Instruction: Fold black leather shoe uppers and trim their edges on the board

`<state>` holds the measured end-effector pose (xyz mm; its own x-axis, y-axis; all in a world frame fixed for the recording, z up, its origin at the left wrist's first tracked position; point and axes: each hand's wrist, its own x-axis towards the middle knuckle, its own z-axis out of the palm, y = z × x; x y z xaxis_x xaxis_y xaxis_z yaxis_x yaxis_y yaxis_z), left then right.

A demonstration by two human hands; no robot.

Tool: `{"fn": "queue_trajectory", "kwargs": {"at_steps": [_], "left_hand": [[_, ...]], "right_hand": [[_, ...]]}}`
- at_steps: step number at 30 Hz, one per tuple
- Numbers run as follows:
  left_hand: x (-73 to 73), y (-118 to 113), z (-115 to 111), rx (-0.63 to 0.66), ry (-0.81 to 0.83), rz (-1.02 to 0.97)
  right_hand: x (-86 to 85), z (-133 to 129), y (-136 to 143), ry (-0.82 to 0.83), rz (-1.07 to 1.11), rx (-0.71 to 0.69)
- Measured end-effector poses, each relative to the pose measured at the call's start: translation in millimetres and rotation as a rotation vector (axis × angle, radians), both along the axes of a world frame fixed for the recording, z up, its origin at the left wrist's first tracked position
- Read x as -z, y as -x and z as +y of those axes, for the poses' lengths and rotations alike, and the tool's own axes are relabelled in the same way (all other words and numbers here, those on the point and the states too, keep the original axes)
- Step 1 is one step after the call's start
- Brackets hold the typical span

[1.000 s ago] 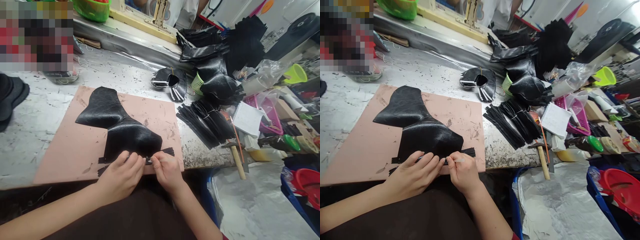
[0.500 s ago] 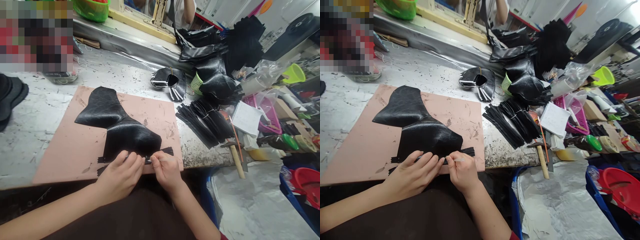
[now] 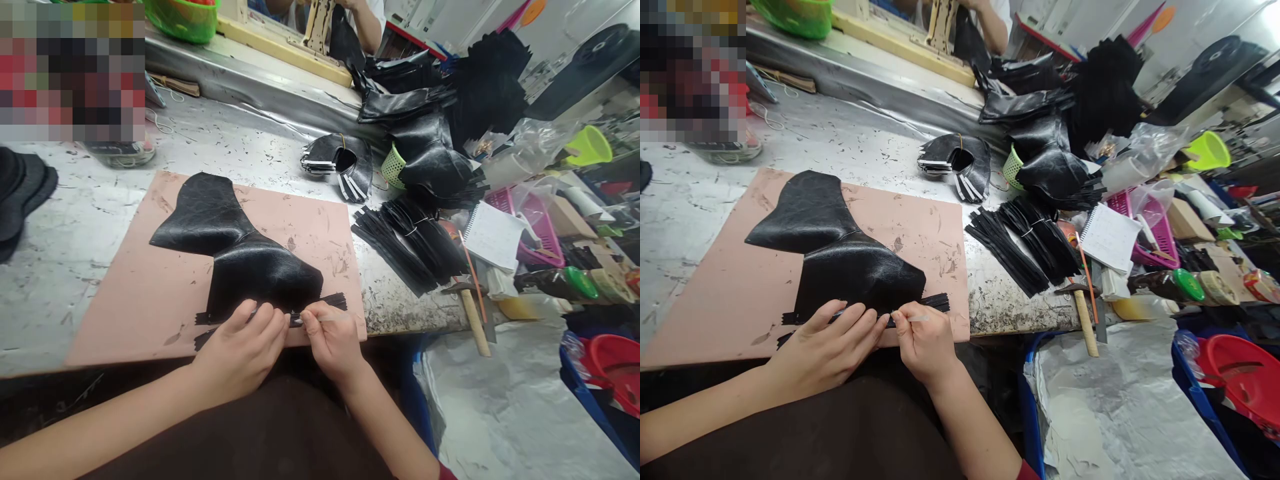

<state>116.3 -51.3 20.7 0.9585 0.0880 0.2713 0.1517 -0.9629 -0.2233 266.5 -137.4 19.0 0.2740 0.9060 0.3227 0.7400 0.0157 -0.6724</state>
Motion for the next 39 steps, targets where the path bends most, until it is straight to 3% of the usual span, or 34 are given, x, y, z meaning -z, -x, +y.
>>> {"fn": "queue_trajectory", "kwargs": {"at_steps": [39], "left_hand": [[-0.6,-3.7,0.1,0.005,0.003,-0.074]], "right_hand": [[8.8,-2.1,2.7,-0.070,0.075,0.031]]}}
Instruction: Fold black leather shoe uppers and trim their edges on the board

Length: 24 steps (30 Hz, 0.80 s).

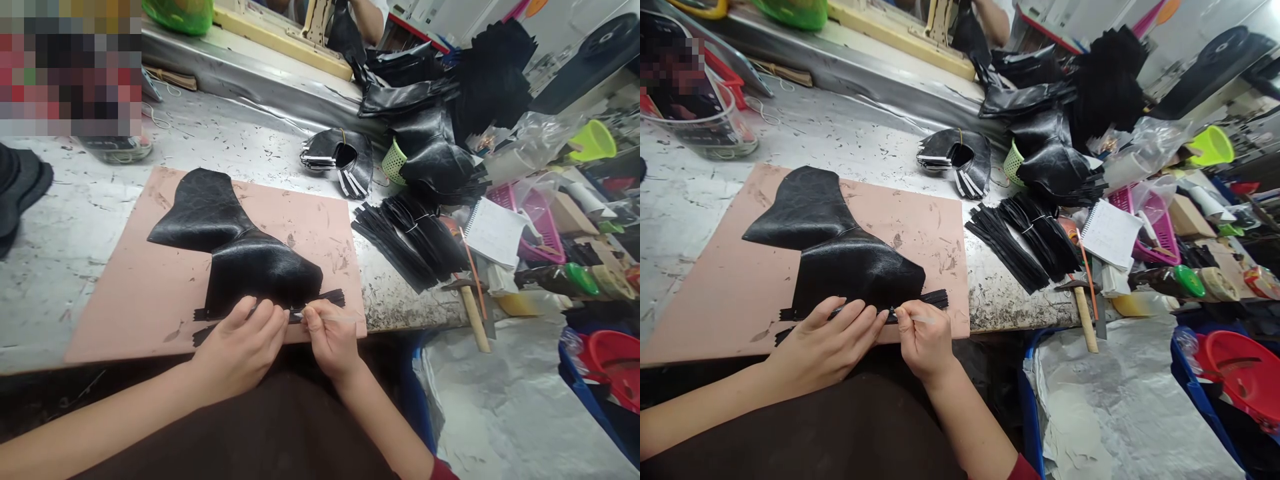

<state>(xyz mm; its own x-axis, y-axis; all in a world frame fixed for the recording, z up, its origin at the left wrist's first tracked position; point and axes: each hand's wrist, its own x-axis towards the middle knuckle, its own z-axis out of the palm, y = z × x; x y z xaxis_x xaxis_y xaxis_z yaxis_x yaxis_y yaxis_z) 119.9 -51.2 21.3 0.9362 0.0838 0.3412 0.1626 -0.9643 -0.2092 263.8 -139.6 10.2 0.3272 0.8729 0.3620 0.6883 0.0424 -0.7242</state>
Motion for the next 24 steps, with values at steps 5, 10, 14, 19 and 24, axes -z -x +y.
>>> {"fn": "queue_trajectory", "kwargs": {"at_steps": [5,10,14,19,24], "left_hand": [[-2.0,0.5,-1.1,-0.002,0.005,0.005],[-1.4,0.7,-1.4,-0.007,0.000,0.004],[0.3,0.2,-1.0,-0.007,-0.016,0.004],[0.2,0.6,-1.7,-0.013,-0.016,0.030],[-0.6,-0.6,-0.9,0.004,-0.026,0.007]], "right_hand": [[0.3,-0.1,-1.1,0.012,0.004,-0.002],[0.4,0.2,-0.5,0.015,0.011,0.004],[0.5,-0.2,-0.3,0.019,0.016,0.012],[2.4,-1.8,-1.2,0.033,0.047,0.019],[1.8,-1.0,-0.9,0.040,0.069,0.025]]}}
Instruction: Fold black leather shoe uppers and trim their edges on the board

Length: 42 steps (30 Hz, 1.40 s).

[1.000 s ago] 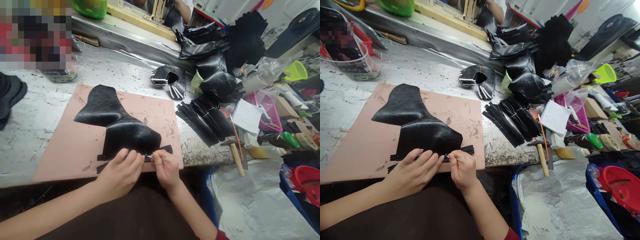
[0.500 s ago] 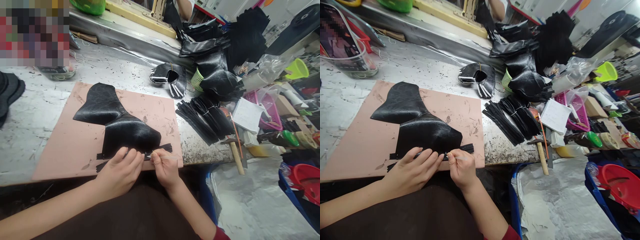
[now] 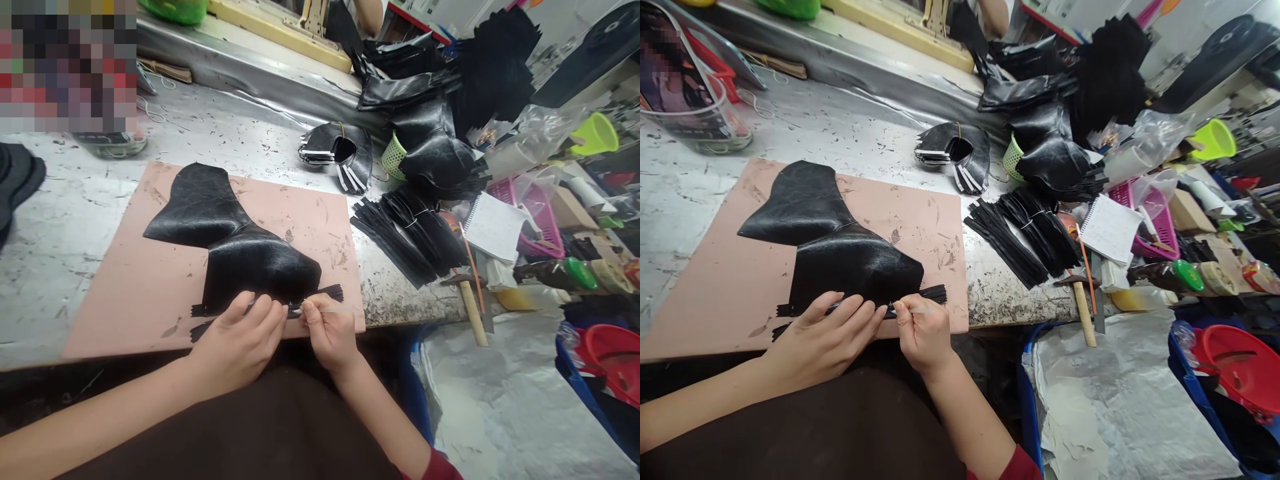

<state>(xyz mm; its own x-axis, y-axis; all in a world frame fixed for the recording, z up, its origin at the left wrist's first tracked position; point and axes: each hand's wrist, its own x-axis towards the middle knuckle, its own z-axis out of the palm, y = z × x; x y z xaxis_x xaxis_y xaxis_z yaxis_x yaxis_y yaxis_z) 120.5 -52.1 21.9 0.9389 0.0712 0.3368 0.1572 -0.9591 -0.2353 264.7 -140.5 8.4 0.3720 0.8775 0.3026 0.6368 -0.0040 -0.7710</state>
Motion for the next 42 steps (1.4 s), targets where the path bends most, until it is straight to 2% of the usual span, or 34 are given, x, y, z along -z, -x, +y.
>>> {"fn": "queue_trajectory", "kwargs": {"at_steps": [6,10,12,14,15,16,17,20,21,23,25,27,29,30,31,32,33,34,35,36,38,40,41,42], "left_hand": [[0.8,0,1,0.014,-0.004,-0.022],[0.3,2,0,-0.020,0.022,0.036],[1.1,2,0,-0.023,0.042,0.050],[1.3,1,0,-0.010,0.063,0.053],[0.4,1,1,-0.001,0.082,0.055],[-1.3,1,3,0.007,0.115,0.059],[-4.0,3,6,0.015,0.166,0.057],[-15.6,16,21,0.026,0.396,-0.048],[-19.3,23,28,-0.023,0.473,-0.122],[-24.7,39,42,-0.255,0.621,-0.260],[-27.1,49,53,-0.552,0.873,-0.292],[-27.2,50,58,-0.743,1.294,-0.241],[-26.0,43,55,-0.757,1.728,-0.241],[-24.9,37,52,-0.710,1.872,-0.288],[-23.6,32,48,-0.644,1.940,-0.357],[-22.0,29,45,-0.579,1.960,-0.415],[-20.3,27,41,-0.561,1.955,-0.444],[-18.8,28,38,-0.575,1.948,-0.447],[-17.5,32,35,-0.604,1.935,-0.441],[-16.7,39,32,-0.633,1.926,-0.421],[-17.2,57,26,-0.636,1.892,-0.347],[-21.7,80,22,-0.609,1.768,-0.193],[-25.8,91,21,-0.619,1.651,-0.100],[-31.1,100,20,-0.664,1.516,-0.029]], "right_hand": [[0.1,0,-2,0.008,0.010,-0.004],[0.7,-3,4,-0.009,0.122,0.013],[-0.4,-3,5,-0.172,0.202,0.149],[-1.9,-3,-2,-0.391,0.224,0.381],[-2.2,-4,-10,-0.435,0.202,0.487],[-2.0,-6,-22,-0.404,0.162,0.574],[-1.0,-8,-37,-0.299,0.107,0.636],[5.6,-22,-87,0.236,-0.107,0.708],[7.8,-27,-100,0.348,-0.181,0.685],[9.4,-32,-109,0.343,-0.347,0.639],[5.5,-28,-94,0.127,-0.460,0.533],[-2.4,-13,-57,-0.097,-0.461,0.309],[-10.7,9,-10,-0.158,-0.392,-0.020],[-14.3,20,11,-0.174,-0.386,-0.154],[-17.5,29,29,-0.188,-0.370,-0.266],[-20.5,36,40,-0.215,-0.319,-0.300],[-23.7,40,44,-0.262,-0.230,-0.251],[-27.7,41,40,-0.316,-0.095,-0.130],[-32.8,39,28,-0.385,0.077,0.053],[-39.3,35,10,-0.449,0.259,0.281],[-57.0,23,-36,-0.562,0.524,0.541],[-78.3,14,-72,-0.663,0.624,0.681],[-88.6,11,-81,-0.759,0.588,0.779],[-97.5,12,-82,-0.785,0.544,0.765]]}}
